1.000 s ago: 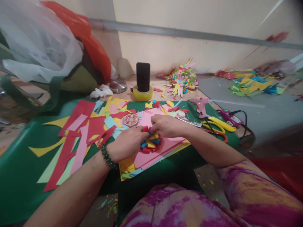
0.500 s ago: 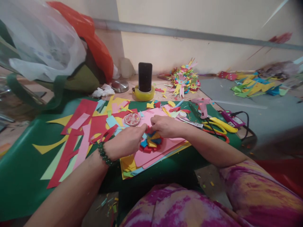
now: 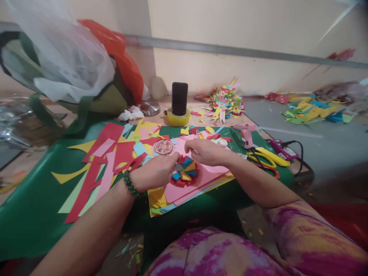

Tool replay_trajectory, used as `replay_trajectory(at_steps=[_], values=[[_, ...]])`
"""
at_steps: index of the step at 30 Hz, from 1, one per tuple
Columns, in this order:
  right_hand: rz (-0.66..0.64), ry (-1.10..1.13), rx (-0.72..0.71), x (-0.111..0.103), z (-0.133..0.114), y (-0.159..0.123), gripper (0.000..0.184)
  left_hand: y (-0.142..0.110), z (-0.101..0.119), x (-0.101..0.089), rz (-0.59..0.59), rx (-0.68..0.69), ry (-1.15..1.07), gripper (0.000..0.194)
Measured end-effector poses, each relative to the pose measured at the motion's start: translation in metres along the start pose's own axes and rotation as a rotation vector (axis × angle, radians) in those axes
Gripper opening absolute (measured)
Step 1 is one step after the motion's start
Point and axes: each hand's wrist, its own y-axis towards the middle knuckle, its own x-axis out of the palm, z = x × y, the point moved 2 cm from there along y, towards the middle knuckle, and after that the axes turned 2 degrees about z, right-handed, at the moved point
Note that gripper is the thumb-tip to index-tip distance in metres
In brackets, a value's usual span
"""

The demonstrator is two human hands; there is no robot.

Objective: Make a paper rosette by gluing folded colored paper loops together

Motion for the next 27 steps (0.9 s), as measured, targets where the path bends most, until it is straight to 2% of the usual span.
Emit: replay_trajectory(at_steps=[4,12,16,19,24,27], values=[[-0.135,-0.009,0.136,0.0,-0.001,-0.003,0.028,0.0,-0.002,-0.002,-0.009,-0.023,0.013,0.024],[-0.143,-0.012,0.218,0.009,-0.011,-0.022,0.033,-0.001,-0.003,-0.008,0.079,-0.016,0.059,0.035],[-0.095,-0.064,0.265,0.013,-0.02,-0.042,0.036,-0.004,0.004,-0.008,0.011,-0.036,0.082,0.033],[-0.115,-0.127,0.277,0.017,-0.027,-0.055,0.036,-0.004,0.01,-0.005,-0.043,-0.034,0.135,0.026],[-0.135,-0.104,0.285,0.024,-0.032,-0.071,0.037,-0.002,0.011,0.0,-0.041,0.004,0.111,0.02],[-0.17,-0.059,0.242,0.023,-0.034,-0.084,0.043,0.0,0.007,0.001,-0.061,0.009,0.059,0.022]])
